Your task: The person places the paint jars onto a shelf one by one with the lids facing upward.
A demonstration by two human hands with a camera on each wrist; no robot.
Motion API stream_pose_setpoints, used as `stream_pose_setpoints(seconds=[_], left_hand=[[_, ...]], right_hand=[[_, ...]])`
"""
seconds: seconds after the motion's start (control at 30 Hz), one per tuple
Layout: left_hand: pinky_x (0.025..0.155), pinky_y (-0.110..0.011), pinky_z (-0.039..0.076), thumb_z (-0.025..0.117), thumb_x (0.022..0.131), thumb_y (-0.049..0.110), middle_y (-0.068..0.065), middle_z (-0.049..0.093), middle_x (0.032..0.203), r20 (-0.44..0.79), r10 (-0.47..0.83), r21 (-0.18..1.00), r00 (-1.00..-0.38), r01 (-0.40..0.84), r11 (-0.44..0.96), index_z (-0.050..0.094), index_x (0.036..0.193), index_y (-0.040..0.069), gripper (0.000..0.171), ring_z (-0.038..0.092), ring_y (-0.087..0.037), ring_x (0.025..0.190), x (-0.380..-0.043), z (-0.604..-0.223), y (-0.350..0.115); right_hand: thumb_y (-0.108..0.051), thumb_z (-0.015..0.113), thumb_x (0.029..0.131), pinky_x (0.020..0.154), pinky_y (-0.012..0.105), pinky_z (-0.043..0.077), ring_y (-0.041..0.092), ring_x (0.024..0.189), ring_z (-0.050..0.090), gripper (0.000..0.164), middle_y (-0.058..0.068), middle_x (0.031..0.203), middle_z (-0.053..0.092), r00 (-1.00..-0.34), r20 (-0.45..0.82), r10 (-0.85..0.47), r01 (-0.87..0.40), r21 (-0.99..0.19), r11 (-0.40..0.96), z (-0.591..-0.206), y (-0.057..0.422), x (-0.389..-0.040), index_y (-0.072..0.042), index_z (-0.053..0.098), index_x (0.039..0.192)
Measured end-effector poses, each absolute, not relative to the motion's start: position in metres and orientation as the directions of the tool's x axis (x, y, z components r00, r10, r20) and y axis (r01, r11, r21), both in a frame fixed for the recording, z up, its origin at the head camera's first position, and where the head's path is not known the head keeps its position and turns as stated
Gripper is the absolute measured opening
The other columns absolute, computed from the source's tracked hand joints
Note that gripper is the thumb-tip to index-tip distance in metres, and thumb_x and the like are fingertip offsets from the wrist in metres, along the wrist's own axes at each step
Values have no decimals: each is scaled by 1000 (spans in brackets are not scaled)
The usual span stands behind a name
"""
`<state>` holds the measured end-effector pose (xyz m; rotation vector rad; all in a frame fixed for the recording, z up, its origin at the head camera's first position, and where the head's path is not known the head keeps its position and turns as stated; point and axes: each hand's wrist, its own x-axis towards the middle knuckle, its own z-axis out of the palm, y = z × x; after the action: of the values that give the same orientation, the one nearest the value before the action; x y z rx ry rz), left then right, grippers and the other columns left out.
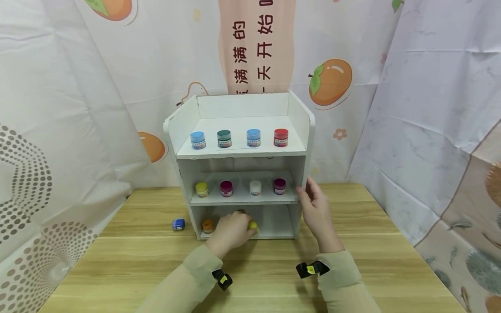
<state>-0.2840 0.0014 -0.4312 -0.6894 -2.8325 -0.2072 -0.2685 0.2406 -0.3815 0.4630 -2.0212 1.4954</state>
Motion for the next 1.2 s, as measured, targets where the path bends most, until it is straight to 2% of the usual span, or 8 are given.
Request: stream_pose_setpoints(seconds=[0.23, 0.37, 0.5, 0.83, 1.0, 1.2], left_hand=[[35, -31, 39, 64, 88, 39, 4, 49, 58, 240, 419, 36, -876, 439, 898, 52, 58, 18, 39, 43, -10, 46, -291, -432, 12], [36, -32, 41, 65, 87, 41, 2, 54, 63, 251, 415, -3, -874, 428, 904, 61, 66, 15, 34, 46, -11, 48, -294, -431, 16], [39, -33, 43, 67, 85, 43, -1, 58, 70, 260, 407, -50, -876, 409, 911, 64, 68, 16, 33, 51, -14, 54, -296, -432, 20], [44, -35, 45, 68, 84, 47, -4, 62, 80, 253, 397, -97, -882, 385, 918, 69, 76, 15, 32, 56, -18, 65, -299, -435, 23], [43, -34, 44, 66, 84, 49, -2, 61, 79, 229, 384, -62, -894, 381, 923, 64, 72, 16, 35, 54, -15, 64, -299, -433, 22], [38, -31, 38, 61, 86, 50, 5, 48, 57, 182, 380, 30, -907, 391, 920, 47, 57, 20, 44, 44, -10, 50, -296, -426, 17]], right_hand=[[-9, 48, 101, 78, 13, 46, 34, 103, 54, 39, 22, 122, 56, -778, 626, 56, -570, -741, 355, -370, 235, -258, 0, 44, 138], [-9, 49, 100, 78, 14, 47, 34, 102, 54, 38, 23, 120, 57, -778, 626, 61, -574, -746, 338, -370, 236, -259, 0, 45, 137], [-9, 48, 101, 78, 14, 46, 36, 103, 53, 39, 24, 122, 55, -775, 630, 56, -580, -743, 332, -373, 238, -261, 1, 44, 138], [-19, 51, 101, 80, 15, 47, 26, 107, 54, 39, 14, 125, 57, -788, 612, 68, -568, -765, 304, -396, 248, -284, -16, 47, 140], [-22, 52, 100, 80, 16, 48, 25, 106, 54, 39, 13, 124, 57, -786, 615, 68, -574, -766, 290, -397, 247, -285, -18, 48, 138], [-22, 52, 100, 78, 16, 47, 21, 102, 55, 37, 11, 121, 58, -788, 611, 78, -566, -768, 299, -398, 249, -285, -17, 49, 137]])
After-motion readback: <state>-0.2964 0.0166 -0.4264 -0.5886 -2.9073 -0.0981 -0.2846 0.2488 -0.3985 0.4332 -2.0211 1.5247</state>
